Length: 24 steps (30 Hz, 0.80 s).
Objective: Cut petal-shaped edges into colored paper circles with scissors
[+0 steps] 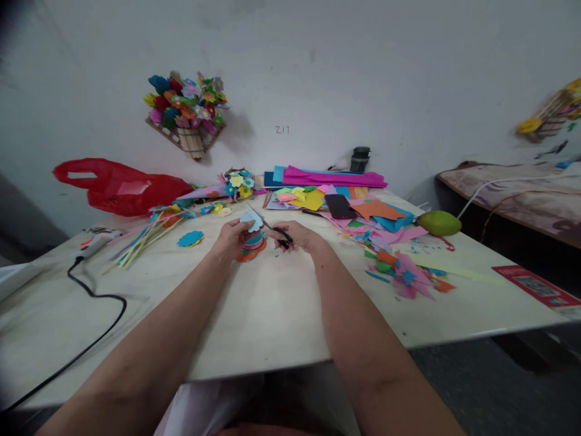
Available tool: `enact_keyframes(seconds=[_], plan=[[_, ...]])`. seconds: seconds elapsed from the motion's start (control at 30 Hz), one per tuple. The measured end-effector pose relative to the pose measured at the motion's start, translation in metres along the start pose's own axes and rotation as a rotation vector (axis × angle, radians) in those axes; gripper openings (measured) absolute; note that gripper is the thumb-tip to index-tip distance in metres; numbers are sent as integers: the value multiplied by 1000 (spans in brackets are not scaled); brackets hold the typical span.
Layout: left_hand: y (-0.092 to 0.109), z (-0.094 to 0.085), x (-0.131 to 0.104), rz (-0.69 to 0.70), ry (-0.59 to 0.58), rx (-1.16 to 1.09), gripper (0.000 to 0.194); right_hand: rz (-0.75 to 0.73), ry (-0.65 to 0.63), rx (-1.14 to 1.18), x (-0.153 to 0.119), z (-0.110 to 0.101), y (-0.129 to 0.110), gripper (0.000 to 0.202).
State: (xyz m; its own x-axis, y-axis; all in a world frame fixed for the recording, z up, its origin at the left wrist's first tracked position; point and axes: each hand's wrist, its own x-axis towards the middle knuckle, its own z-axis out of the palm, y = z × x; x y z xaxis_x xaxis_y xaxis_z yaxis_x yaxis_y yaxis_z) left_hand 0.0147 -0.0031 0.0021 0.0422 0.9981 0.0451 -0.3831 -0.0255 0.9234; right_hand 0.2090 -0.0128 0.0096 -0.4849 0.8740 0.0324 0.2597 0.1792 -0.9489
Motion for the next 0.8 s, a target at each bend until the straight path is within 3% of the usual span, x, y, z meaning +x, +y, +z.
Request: enact_keyframes(seconds=[0.8], plan=[[-1,-1,0,4,-23,-26,14,-21,-24,-12,2,-1,3,23]])
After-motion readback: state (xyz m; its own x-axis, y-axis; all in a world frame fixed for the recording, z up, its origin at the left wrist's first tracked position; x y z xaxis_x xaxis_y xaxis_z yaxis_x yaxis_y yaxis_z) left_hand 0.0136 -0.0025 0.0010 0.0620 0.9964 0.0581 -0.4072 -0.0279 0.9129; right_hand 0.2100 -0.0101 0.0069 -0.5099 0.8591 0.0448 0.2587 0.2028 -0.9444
